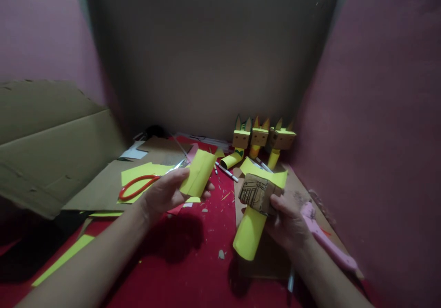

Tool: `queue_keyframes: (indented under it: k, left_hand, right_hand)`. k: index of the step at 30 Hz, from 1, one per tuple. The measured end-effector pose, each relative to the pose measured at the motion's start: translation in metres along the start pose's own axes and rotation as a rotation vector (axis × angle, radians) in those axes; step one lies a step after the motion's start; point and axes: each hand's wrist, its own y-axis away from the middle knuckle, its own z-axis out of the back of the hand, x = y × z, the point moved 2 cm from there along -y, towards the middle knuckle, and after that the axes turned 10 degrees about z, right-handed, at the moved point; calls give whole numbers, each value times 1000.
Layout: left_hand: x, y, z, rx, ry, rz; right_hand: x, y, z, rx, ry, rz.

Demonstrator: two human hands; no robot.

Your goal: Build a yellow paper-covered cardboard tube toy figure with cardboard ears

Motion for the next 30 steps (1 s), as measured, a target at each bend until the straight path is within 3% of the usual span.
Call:
queue_keyframes:
  k: [8, 15, 30]
  left_hand:
    - [-1, 5, -20, 34, -281, 66]
    - [-21, 30, -46, -84, -930, -9]
    - [-24, 32, -57, -174, -1028, -46]
  right_hand:
    - [5, 0, 2, 1, 33, 92]
    - [11, 3, 0, 30, 43, 165]
    - [11, 4, -8, 8, 163, 216]
